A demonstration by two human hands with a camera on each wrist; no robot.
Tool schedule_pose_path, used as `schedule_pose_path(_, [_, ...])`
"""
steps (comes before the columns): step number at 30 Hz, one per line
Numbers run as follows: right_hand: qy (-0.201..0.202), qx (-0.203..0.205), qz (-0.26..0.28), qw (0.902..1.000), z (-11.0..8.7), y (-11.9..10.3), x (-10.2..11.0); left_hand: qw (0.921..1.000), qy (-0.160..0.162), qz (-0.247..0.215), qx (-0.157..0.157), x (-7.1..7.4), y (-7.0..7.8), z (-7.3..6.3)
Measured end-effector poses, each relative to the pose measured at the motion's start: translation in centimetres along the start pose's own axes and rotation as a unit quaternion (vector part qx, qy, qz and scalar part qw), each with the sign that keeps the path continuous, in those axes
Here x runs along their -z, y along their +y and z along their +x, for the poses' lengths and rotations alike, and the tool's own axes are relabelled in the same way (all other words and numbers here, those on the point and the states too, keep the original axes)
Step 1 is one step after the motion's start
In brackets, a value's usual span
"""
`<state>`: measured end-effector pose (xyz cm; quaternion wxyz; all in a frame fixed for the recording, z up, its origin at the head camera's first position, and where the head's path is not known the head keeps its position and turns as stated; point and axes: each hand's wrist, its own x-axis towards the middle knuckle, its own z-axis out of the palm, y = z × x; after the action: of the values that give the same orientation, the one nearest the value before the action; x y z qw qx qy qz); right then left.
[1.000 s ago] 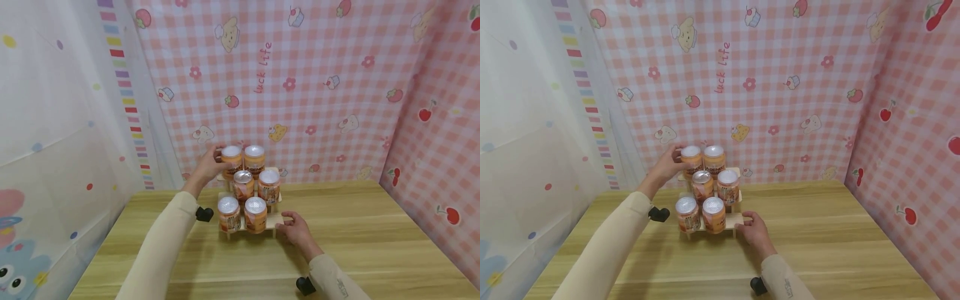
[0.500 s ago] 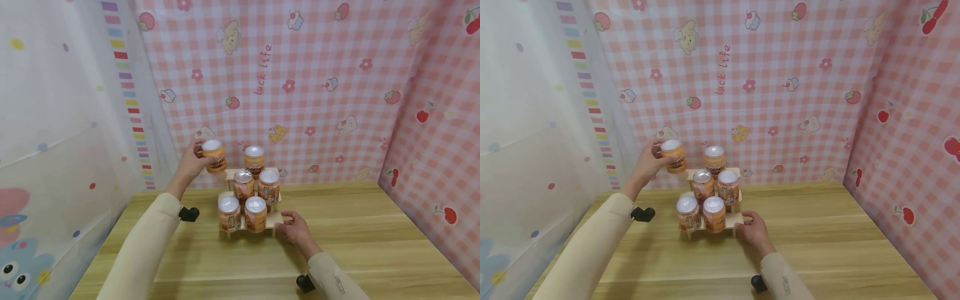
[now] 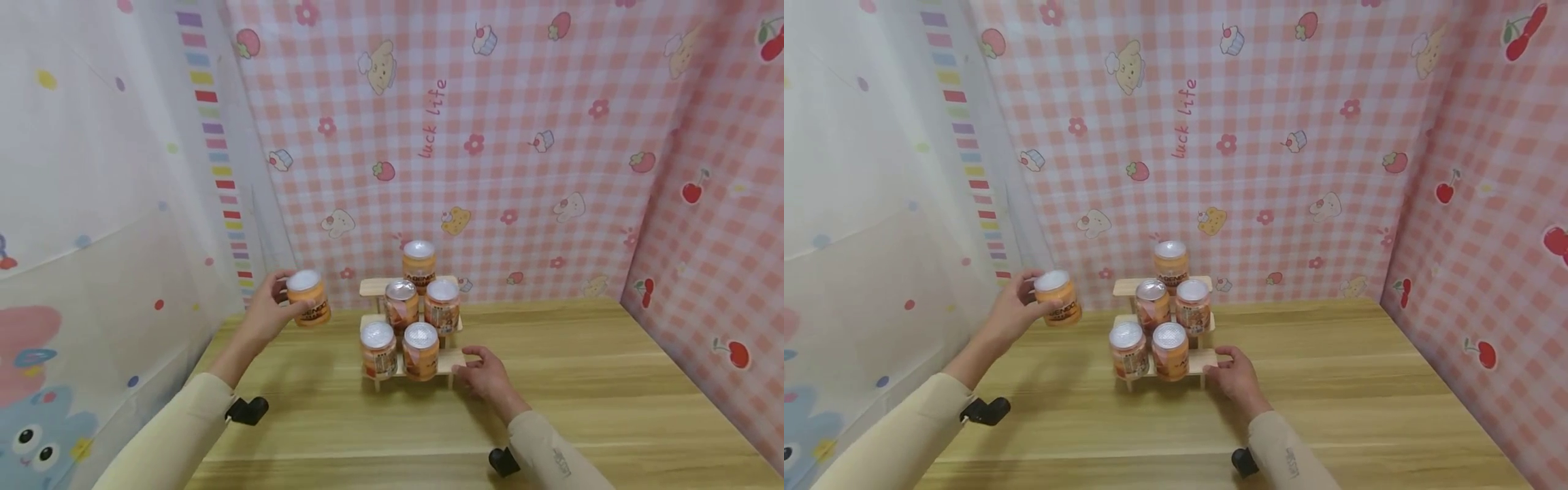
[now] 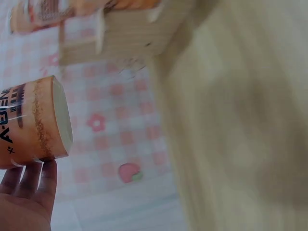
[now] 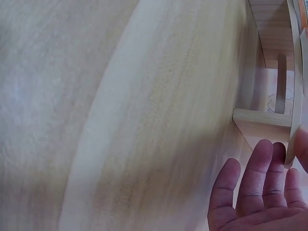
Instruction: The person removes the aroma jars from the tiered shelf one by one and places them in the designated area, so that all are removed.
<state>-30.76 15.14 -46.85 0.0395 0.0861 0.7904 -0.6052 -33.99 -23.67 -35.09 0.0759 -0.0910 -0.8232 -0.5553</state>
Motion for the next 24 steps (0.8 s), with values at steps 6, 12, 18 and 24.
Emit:
schedule_pose_path(6, [-0.007, -0.003, -0.004, 1.0000, 0.0, 0.1, 0.3, 0.9996, -0.023, -0.014, -0.006, -0.8, -1.9, -3.6])
schedule_pose_path(12, [-0.019, -0.005, 0.001, 0.9998, 0.2, 0.0, 0.3, 0.9986, -0.033, -0.036, -0.019, -2.3, -2.9, -6.7])
schedule_pose_path(18, [-0.021, -0.009, 0.002, 0.9997, 0.3, 0.0, 0.3, 0.9975, -0.043, -0.055, -0.009, -3.8, -3.7, -9.2])
schedule_pose_path(24, [-0.020, -0.003, 0.018, 0.9996, 0.4, 0.3, 0.4, 0.9971, -0.048, -0.056, 0.018, -5.5, -4.3, -10.7])
